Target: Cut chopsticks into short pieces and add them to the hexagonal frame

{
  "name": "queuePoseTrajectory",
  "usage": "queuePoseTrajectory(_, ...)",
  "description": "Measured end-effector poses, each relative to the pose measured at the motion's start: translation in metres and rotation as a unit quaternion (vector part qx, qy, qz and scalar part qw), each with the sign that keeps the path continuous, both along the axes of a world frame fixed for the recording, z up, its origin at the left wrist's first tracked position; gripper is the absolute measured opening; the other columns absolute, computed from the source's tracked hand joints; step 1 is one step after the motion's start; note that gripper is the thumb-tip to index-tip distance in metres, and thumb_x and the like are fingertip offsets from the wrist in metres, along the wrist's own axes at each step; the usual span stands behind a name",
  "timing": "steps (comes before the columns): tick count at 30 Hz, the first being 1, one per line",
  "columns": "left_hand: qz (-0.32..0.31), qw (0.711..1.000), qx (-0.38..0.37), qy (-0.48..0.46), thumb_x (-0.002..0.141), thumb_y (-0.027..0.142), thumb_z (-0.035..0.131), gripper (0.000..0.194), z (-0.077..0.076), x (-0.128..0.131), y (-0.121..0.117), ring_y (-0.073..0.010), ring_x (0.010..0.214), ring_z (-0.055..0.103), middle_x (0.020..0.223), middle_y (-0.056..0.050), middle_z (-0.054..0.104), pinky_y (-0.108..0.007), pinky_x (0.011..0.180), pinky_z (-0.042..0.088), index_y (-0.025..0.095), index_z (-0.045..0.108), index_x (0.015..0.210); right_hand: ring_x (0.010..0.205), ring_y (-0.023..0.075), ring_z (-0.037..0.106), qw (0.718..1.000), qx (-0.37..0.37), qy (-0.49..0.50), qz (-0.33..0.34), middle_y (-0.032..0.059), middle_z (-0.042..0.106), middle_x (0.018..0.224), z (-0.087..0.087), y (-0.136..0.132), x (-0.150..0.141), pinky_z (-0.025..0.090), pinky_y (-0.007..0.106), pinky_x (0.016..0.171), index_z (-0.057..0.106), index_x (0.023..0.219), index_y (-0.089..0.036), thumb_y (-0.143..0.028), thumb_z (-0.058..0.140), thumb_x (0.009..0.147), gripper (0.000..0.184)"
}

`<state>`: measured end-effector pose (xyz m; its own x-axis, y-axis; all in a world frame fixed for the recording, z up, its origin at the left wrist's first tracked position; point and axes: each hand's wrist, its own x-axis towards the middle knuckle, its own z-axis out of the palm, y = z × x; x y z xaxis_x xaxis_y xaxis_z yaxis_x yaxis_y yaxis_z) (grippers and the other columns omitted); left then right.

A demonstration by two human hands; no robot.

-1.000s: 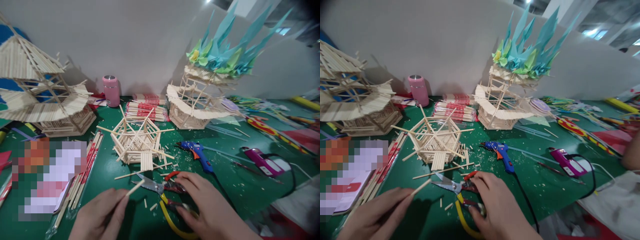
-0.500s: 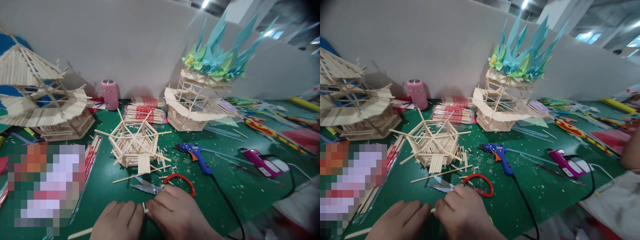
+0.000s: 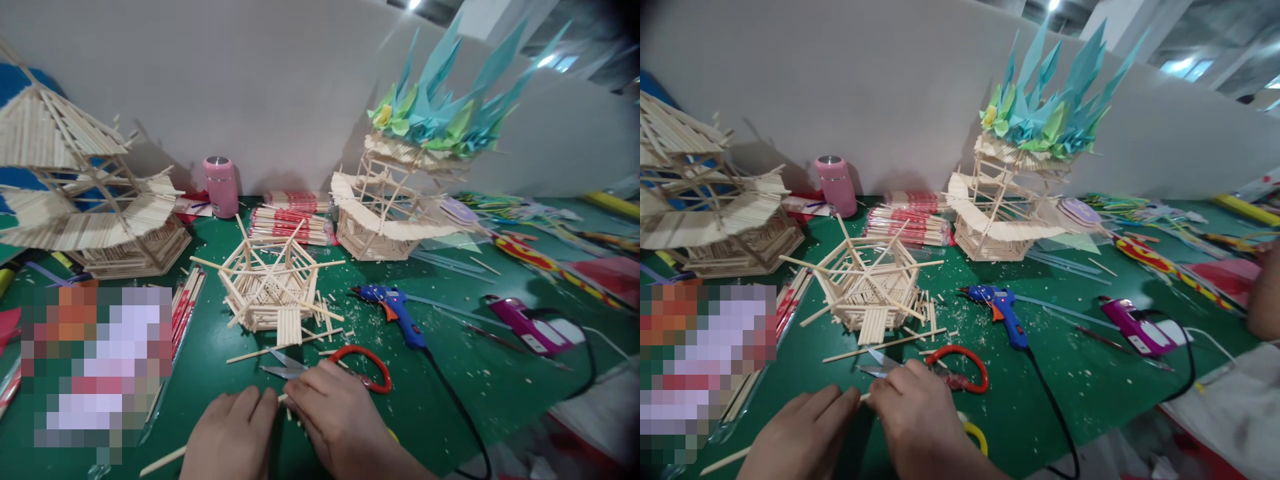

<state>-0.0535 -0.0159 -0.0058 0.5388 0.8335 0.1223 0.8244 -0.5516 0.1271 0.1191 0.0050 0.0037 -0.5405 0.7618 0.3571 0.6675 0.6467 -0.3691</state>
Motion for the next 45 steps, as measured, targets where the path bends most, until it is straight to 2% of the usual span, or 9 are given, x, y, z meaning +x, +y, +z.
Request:
queuePoseTrajectory(7,0.041,0.998,0.010,-0.045,0.075,0.002,0.042,0.031,-0.003,0.002,0.003,-0.0216,0.051,0.064,0.068,-0.007,0.070,-0.031,0.048,0.051,0.014,0.065,0.092,0.055,0.0167,0.050,0.999,-0.013,-0.002,-0.035,0.0026,0.062,0.061,-0.003,0.003,-0.008,0.035,0.029,0.052,0.064,0.072,-0.017,-0.019,0.034,0.094,0.037)
queuePoseTrajectory(10,0.034,0.986,-0.033,-0.159,0.083,0.010,0.042,0.024,0.005,-0.002,0.006,-0.0182,0.055,0.065,0.066,-0.004,0.068,-0.026,0.053,0.052,0.019,0.063,0.084,0.057,0.0138,0.051,0.988,-0.143,0.050,-0.031,0.0002,0.059,0.061,0.007,0.004,-0.007,0.036,0.025,0.054,0.063,0.068,-0.017,-0.022,0.039,0.093,0.035)
queuePoseTrajectory(13,0.031,0.967,-0.108,-0.231,0.087,0.014,0.040,0.025,0.012,-0.011,0.011,-0.0155,0.056,0.065,0.062,-0.001,0.065,-0.022,0.053,0.051,0.020,0.061,0.074,0.056,0.0106,0.050,0.922,-0.359,0.142,0.027,-0.0029,0.053,0.056,0.018,0.004,0.000,0.037,0.021,0.054,0.063,0.063,-0.017,-0.028,0.045,0.092,0.036)
queuePoseTrajectory(16,0.102,0.959,-0.081,-0.252,0.088,0.019,0.042,0.022,0.011,-0.020,0.014,-0.0156,0.058,0.065,0.067,-0.003,0.067,-0.022,0.055,0.051,0.018,0.063,0.080,0.058,0.0110,0.053,0.835,-0.482,0.262,0.030,-0.0015,0.057,0.059,0.017,0.004,0.006,0.038,0.021,0.055,0.070,0.073,-0.015,-0.038,0.051,0.088,0.033)
queuePoseTrajectory(21,0.125,0.960,-0.081,-0.238,0.088,0.025,0.046,0.021,-0.001,-0.025,0.014,-0.0160,0.067,0.065,0.072,-0.003,0.063,-0.023,0.061,0.051,0.019,0.065,0.082,0.063,0.0122,0.053,0.787,-0.506,0.350,-0.052,0.0017,0.060,0.066,0.000,0.003,0.009,0.040,0.024,0.060,0.072,0.081,-0.014,-0.044,0.054,0.085,0.034)
queuePoseTrajectory(27,0.151,0.982,-0.036,-0.110,0.087,0.023,0.042,0.029,-0.018,-0.022,0.016,-0.0234,0.057,0.063,0.063,-0.006,0.064,-0.034,0.053,0.049,0.017,0.068,0.077,0.056,0.0087,0.040,0.798,-0.488,0.346,-0.074,-0.0010,0.048,0.069,-0.001,0.005,0.011,0.033,0.023,0.053,0.074,0.082,-0.017,-0.048,0.058,0.082,0.035)
queuePoseTrajectory(34,0.159,0.962,-0.034,-0.217,0.086,0.032,0.049,0.022,-0.009,-0.020,0.011,-0.0230,0.069,0.065,0.074,-0.006,0.069,-0.033,0.062,0.051,0.018,0.066,0.085,0.053,0.0072,0.038,0.707,-0.560,0.424,-0.082,-0.0037,0.050,0.059,0.002,0.004,0.007,0.033,0.022,0.054,0.071,0.083,-0.017,-0.054,0.066,0.073,0.039)
queuePoseTrajectory(38,0.119,0.855,-0.271,-0.425,0.087,0.031,0.049,0.023,0.016,-0.002,0.007,-0.0154,0.065,0.062,0.070,-0.001,0.066,-0.023,0.061,0.048,0.021,0.067,0.076,0.065,0.0102,0.049,0.714,-0.529,0.455,-0.055,0.0006,0.056,0.074,0.007,0.004,0.005,0.040,0.023,0.062,0.073,0.079,-0.019,-0.048,0.070,0.072,0.030)
queuePoseTrajectory(45,0.199,0.513,-0.535,-0.642,0.065,0.047,0.074,0.029,0.014,0.028,0.003,-0.0073,0.048,0.044,0.052,0.003,0.059,-0.019,0.047,0.032,0.018,0.073,0.067,0.077,0.0165,0.050,0.792,-0.438,0.426,-0.012,0.0013,0.052,0.066,0.013,0.001,0.005,0.045,0.027,0.068,0.076,0.081,-0.024,-0.047,0.062,0.080,0.027)
